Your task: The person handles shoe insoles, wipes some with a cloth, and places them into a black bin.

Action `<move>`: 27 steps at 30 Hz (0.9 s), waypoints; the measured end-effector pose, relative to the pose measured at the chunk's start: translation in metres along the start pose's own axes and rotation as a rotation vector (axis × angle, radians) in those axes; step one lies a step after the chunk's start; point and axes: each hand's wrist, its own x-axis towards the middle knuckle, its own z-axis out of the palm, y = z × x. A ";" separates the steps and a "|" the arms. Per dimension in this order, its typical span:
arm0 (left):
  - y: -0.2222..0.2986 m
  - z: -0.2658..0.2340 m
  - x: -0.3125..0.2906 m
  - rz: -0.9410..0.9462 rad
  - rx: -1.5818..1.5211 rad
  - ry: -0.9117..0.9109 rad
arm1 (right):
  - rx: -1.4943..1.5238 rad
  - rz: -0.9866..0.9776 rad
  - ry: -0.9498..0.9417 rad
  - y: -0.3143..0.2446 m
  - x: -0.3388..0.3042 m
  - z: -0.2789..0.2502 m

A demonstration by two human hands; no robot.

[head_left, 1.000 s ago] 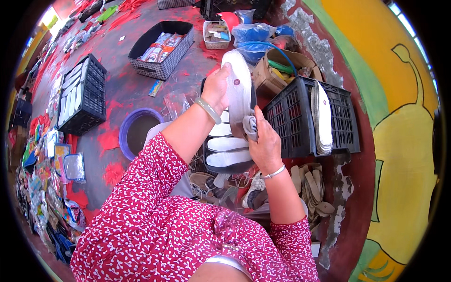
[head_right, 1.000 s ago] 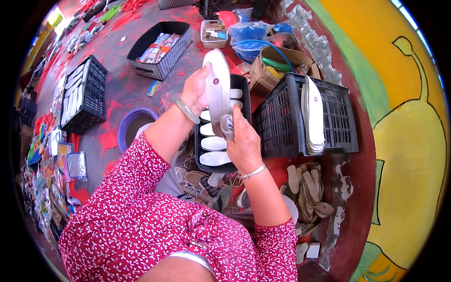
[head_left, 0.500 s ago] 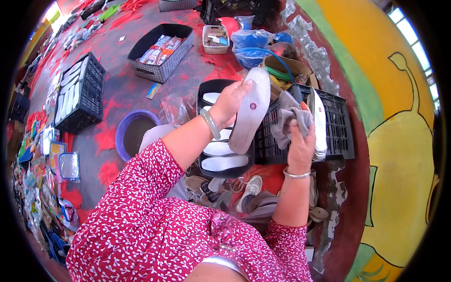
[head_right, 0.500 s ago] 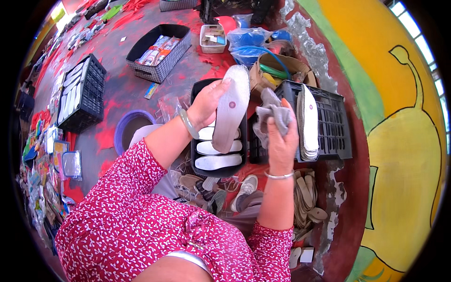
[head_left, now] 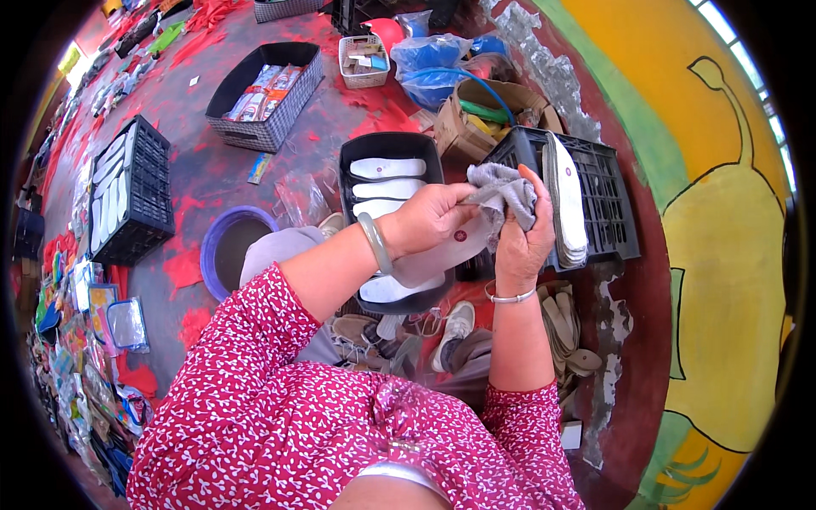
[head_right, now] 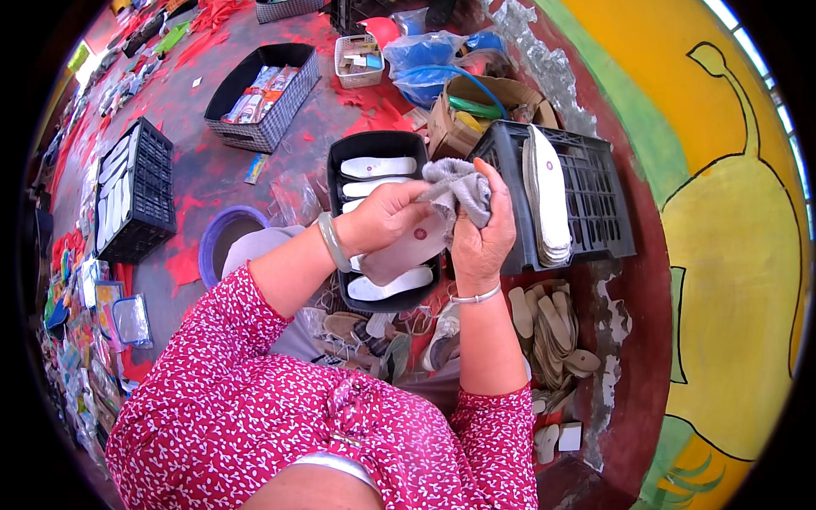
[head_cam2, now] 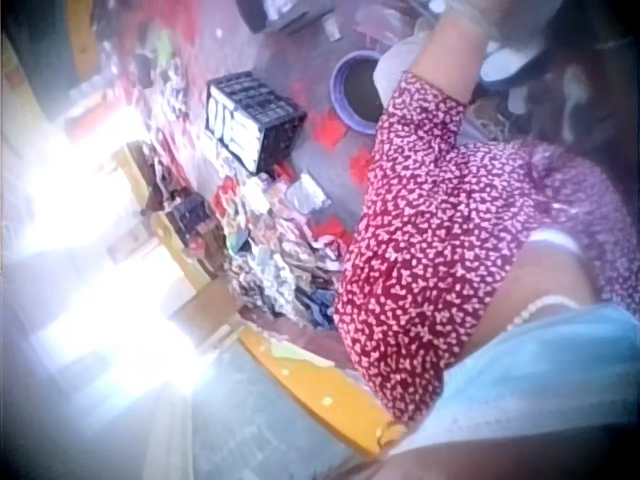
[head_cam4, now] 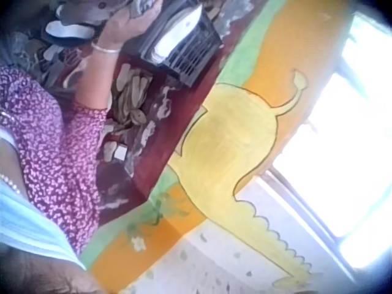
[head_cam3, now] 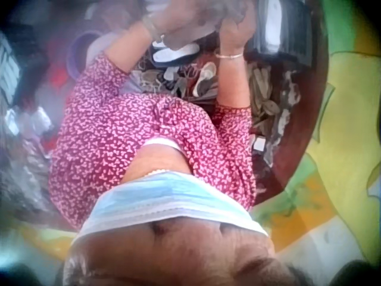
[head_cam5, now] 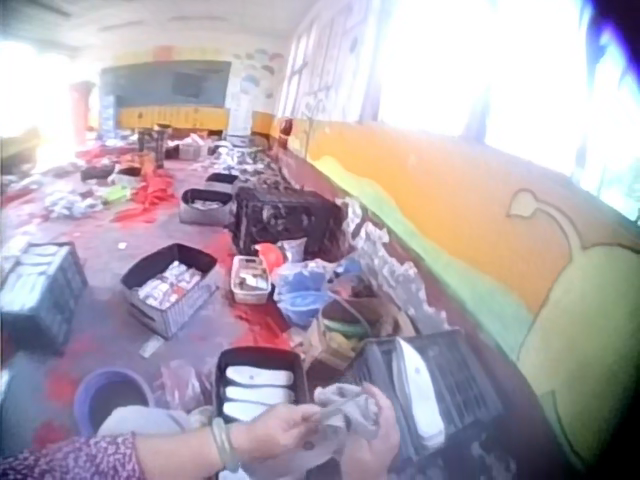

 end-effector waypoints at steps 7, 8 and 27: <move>-0.005 -0.001 -0.004 0.268 0.507 -0.034 | -0.134 -0.131 -0.144 -0.006 0.012 -0.009; -0.006 -0.005 -0.005 0.285 0.445 0.006 | -0.107 -0.096 -0.106 -0.004 0.016 -0.011; -0.009 -0.011 0.009 -0.191 -1.036 0.188 | 0.861 0.403 -0.192 -0.015 0.017 0.018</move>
